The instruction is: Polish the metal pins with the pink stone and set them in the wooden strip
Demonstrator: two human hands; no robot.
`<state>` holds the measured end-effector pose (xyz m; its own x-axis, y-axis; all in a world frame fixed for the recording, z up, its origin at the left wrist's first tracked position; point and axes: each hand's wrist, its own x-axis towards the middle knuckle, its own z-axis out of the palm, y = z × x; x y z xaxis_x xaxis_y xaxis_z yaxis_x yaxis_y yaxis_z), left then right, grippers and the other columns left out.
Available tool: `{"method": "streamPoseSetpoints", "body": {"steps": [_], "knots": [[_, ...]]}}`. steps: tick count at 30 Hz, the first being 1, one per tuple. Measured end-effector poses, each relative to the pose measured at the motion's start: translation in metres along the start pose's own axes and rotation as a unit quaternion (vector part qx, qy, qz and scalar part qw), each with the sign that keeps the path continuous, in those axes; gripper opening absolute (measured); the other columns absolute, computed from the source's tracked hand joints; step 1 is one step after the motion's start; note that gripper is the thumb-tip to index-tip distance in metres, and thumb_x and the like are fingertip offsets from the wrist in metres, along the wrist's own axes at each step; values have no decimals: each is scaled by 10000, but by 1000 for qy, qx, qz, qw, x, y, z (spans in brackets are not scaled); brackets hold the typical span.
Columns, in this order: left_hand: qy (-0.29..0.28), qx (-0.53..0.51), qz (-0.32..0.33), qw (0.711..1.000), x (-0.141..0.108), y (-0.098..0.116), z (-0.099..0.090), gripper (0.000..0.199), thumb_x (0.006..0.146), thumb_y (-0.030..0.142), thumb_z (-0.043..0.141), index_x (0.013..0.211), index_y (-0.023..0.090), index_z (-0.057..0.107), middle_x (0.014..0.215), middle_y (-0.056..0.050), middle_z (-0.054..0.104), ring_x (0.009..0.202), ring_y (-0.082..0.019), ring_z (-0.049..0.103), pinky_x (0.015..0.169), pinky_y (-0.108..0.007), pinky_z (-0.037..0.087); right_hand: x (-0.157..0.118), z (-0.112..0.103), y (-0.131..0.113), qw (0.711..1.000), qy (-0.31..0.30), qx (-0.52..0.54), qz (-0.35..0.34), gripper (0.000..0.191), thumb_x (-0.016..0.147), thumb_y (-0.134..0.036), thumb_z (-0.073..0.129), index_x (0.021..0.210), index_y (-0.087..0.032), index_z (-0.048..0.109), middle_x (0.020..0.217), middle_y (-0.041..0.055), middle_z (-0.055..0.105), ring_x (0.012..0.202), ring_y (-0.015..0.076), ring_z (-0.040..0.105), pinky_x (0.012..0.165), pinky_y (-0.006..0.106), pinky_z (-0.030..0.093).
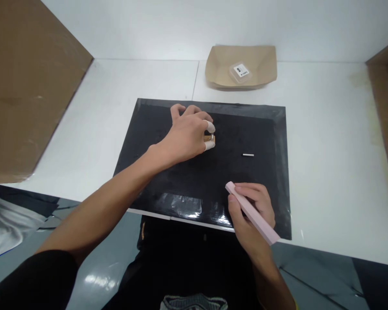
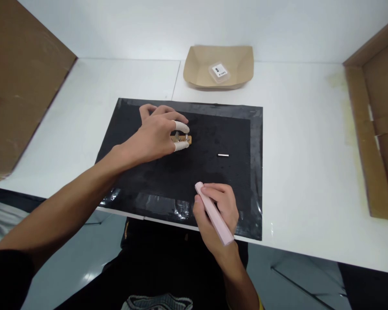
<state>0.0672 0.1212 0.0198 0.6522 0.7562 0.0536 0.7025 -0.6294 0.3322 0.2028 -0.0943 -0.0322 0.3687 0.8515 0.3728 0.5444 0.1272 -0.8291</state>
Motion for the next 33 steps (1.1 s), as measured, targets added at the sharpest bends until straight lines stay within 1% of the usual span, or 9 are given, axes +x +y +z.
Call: {"method": "streamPoseSetpoints", "body": {"steps": [2,5,10,17,19,23,25,28,33], "knots": [[7,-7,-2,1000,0,0,0,31,853,224,805,848,250,791,1227,-28,809,1279,-335,619,1155,-609,265,0,0,-1,1000,-1,2,2,143,966,-135,697,1071,-231,675,1067,34,672,974,157,702,849,328,632],[16,-10,-8,1000,-1,1,0,45,846,208,799,850,252,793,1214,-21,816,1277,-331,627,1153,-597,266,0,-1,-1,1000,-2,1,0,140,969,-130,692,1067,-227,671,1067,32,668,981,147,699,860,314,630],[22,-8,-12,1000,-2,2,0,59,844,196,782,832,254,790,1193,-26,821,1257,-334,632,1150,-595,269,1,0,-2,1000,-4,-3,-5,148,967,-131,691,1074,-231,673,1063,39,674,968,166,703,830,339,635],[21,7,-20,1000,-1,1,2,45,842,226,786,869,261,792,1179,-31,816,1221,-334,639,1153,-595,258,1,0,-1,1000,-3,-6,-7,145,967,-127,688,1068,-229,669,1064,28,669,972,145,700,844,305,629],[12,13,-27,999,-1,1,2,135,827,228,801,958,264,801,1205,-48,809,1232,-348,631,1146,-590,264,1,-1,0,1000,-3,-6,-5,143,968,-127,686,1070,-227,669,1063,26,668,973,139,698,850,297,625],[-6,20,-22,1000,-6,-2,-3,365,788,240,853,1144,276,779,1316,-72,769,1331,-384,567,1144,-585,268,1,-1,-1,1000,-7,1,-3,146,969,-131,693,1078,-226,674,1075,27,670,985,134,697,862,290,622],[-2,26,-21,999,-12,-8,-8,404,793,281,867,1184,287,767,1340,-77,755,1349,-398,545,1150,-599,259,1,-1,-1,1000,-8,3,-4,149,967,-130,696,1076,-228,675,1073,30,670,978,143,698,852,306,625],[0,39,-28,999,-25,-25,-18,496,799,356,883,1270,303,737,1409,-90,719,1386,-425,504,1158,-618,258,1,0,0,1000,-5,5,0,155,964,-124,696,1074,-230,672,1075,32,667,974,150,698,840,312,625],[5,56,-66,996,-59,-59,-34,760,768,464,916,1451,301,628,1568,-128,592,1477,-474,431,1187,-617,306,0,-1,2,1000,-6,6,-3,147,964,-129,700,1074,-223,676,1083,25,666,999,131,691,872,272,607]]}}
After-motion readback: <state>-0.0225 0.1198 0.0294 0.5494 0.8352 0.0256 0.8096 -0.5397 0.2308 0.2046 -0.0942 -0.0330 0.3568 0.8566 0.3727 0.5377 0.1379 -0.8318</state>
